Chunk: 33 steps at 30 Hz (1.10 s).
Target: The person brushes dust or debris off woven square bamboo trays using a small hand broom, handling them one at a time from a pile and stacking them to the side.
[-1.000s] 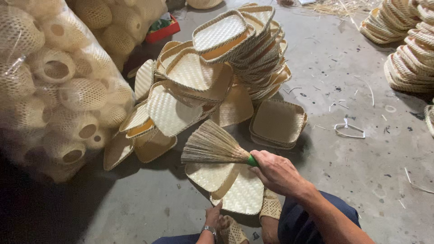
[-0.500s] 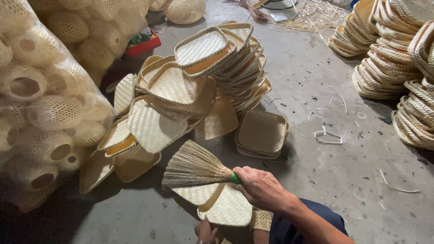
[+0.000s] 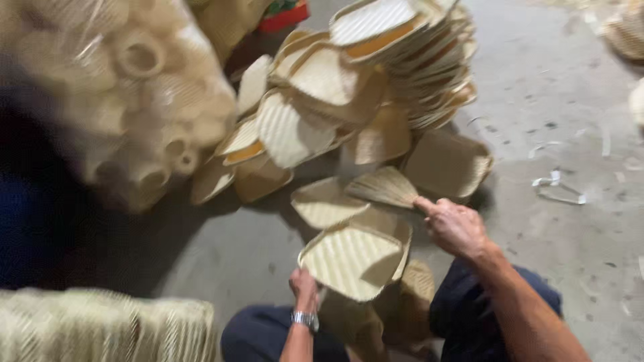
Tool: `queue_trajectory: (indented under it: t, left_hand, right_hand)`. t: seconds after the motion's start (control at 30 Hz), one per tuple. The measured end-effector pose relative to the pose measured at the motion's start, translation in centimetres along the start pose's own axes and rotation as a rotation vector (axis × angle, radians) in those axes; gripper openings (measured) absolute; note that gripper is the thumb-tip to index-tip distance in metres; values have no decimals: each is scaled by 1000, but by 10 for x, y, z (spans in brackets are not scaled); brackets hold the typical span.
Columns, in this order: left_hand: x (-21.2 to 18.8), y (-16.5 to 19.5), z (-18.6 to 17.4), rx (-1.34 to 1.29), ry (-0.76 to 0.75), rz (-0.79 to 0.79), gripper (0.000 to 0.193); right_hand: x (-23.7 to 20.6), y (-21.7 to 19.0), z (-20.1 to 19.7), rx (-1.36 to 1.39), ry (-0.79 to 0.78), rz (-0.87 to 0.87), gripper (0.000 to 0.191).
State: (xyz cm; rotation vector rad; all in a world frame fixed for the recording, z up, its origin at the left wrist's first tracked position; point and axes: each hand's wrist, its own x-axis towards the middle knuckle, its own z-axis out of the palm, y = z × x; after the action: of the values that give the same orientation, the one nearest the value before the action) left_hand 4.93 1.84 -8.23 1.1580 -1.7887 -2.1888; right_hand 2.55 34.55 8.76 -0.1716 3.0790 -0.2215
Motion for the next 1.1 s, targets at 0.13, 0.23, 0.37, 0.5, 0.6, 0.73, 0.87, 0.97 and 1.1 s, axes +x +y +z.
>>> queue_trajectory:
  t: [0.13, 0.23, 0.37, 0.5, 0.6, 0.73, 0.87, 0.97, 1.1]
  left_hand:
    - [-12, 19, -51, 175, -70, 246, 30]
    - [-26, 35, -72, 272, -97, 378, 31]
    - [-35, 59, -91, 267, -119, 495, 32]
    - [-40, 70, -113, 69, -110, 622, 29]
    - [-48, 71, -118, 224, -30, 785, 26]
    - [-59, 67, -108, 135, 8, 781, 31]
    - [-62, 65, -94, -105, -41, 721, 37]
    - [-61, 67, -94, -199, -76, 628, 39]
    - [-57, 75, -112, 12, 117, 873, 40]
  right_hand:
    - [-27, -52, 23, -17, -63, -139, 46]
    - [-41, -112, 41, 82, -93, -404, 39]
    - [-32, -143, 60, -27, -147, -381, 49]
    - [-43, -128, 76, 183, -269, -295, 40]
    - [-54, -123, 72, 493, -294, -384, 33]
    - [-59, -120, 41, 693, -155, -161, 38]
    - [-74, -138, 33, 706, -365, -42, 38]
    - [-94, -149, 46, 892, -513, -167, 46]
    - [-95, -122, 47, 795, -772, -53, 44]
